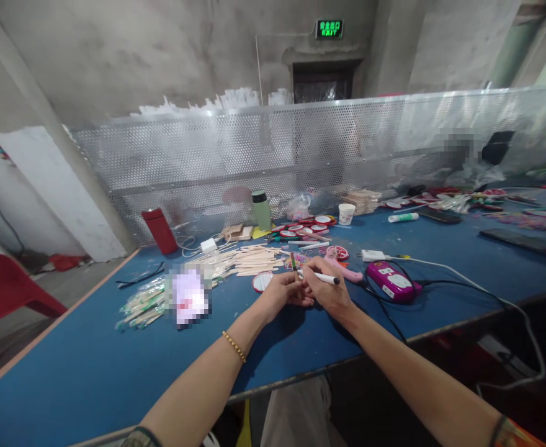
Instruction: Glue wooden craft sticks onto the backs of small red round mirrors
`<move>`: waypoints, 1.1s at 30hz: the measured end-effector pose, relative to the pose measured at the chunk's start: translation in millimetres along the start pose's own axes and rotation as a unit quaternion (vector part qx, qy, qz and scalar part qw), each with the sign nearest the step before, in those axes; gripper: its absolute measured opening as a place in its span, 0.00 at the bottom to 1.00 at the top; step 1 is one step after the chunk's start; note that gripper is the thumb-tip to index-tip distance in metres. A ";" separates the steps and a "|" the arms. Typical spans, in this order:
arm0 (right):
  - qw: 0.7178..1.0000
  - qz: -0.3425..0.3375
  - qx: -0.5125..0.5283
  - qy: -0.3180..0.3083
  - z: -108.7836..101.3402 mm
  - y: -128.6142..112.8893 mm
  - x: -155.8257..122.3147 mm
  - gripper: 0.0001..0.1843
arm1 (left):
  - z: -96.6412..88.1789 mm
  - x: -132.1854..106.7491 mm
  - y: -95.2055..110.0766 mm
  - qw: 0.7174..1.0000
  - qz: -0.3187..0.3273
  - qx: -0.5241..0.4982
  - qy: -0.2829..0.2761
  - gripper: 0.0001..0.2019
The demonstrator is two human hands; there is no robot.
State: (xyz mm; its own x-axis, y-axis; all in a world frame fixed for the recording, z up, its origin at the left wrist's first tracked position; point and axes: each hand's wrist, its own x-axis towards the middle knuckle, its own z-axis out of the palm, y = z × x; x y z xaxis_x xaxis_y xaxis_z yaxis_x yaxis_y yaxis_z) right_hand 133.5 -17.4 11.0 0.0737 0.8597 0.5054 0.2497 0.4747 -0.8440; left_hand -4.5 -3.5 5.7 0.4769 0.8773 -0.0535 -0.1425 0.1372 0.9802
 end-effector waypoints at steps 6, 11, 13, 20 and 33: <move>1.000 -0.005 0.004 -0.016 -0.5 -2.2 -0.2 0.12 | 0.1 -0.5 1.1 1.000 -0.009 0.006 0.003 0.24; 1.000 -0.009 -0.003 -0.020 0.0 -3.6 -0.4 0.11 | 1.1 -1.2 1.8 1.000 -0.004 0.009 0.004 0.24; 1.000 -0.008 -0.003 -0.024 0.3 -3.9 -0.6 0.11 | 1.4 -1.2 1.8 1.000 -0.003 0.012 0.008 0.24; 0.999 -0.020 -0.015 -0.027 0.0 -5.2 -0.5 0.12 | 1.6 -0.7 1.4 1.000 -0.005 0.014 0.010 0.26; 0.999 -0.035 -0.023 -0.004 1.3 -2.9 0.3 0.12 | 3.2 -2.0 3.2 1.000 -0.005 0.008 0.006 0.25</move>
State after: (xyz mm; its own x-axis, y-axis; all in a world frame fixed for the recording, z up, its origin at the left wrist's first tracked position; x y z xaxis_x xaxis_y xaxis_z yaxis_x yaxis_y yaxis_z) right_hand 131.6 -18.3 13.3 0.0471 0.8261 0.5615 0.2980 0.5249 -0.7973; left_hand -3.1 -6.2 9.5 0.4675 0.8815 -0.0665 -0.1229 0.1393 0.9826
